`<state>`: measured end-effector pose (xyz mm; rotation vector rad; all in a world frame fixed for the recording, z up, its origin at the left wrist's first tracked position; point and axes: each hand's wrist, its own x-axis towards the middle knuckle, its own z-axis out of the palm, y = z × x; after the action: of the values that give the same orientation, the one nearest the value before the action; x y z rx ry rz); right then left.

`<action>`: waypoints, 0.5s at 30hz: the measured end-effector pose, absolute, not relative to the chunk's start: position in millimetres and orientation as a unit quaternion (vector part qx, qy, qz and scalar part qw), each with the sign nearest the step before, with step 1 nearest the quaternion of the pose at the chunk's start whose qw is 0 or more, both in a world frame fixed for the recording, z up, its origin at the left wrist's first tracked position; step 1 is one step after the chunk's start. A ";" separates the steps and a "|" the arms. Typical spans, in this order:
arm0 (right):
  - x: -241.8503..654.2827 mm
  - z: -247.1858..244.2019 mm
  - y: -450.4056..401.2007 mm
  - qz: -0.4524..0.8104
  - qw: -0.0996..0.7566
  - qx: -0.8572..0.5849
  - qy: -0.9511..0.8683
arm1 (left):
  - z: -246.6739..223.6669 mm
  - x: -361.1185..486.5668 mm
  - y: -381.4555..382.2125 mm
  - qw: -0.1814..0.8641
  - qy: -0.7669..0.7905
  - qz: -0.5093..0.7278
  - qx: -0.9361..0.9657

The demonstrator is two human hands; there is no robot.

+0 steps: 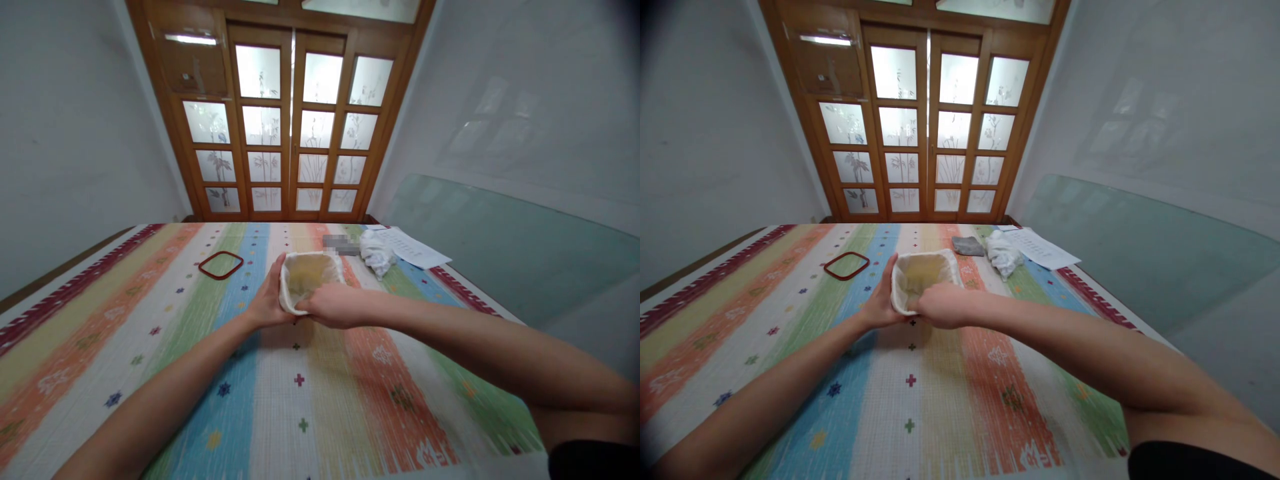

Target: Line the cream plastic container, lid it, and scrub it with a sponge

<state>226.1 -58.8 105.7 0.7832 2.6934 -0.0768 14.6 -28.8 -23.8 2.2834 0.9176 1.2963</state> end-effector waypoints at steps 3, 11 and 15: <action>231.6 116.6 -49.2 -0.095 0.172 0.226 0.954 | -20.2 9.7 -25.8 0.118 0.296 0.468 0.824; 227.3 122.3 -12.3 -0.189 0.095 0.265 0.941 | -18.5 19.6 -29.4 0.055 0.251 0.452 0.854; 202.1 89.4 -10.4 -0.078 0.139 0.336 0.928 | -16.2 29.5 -37.7 0.055 0.286 0.452 0.843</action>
<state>202.1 -10.4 89.4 0.9725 2.6831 -0.2268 29.5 -37.7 -16.2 2.5601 0.8697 1.3727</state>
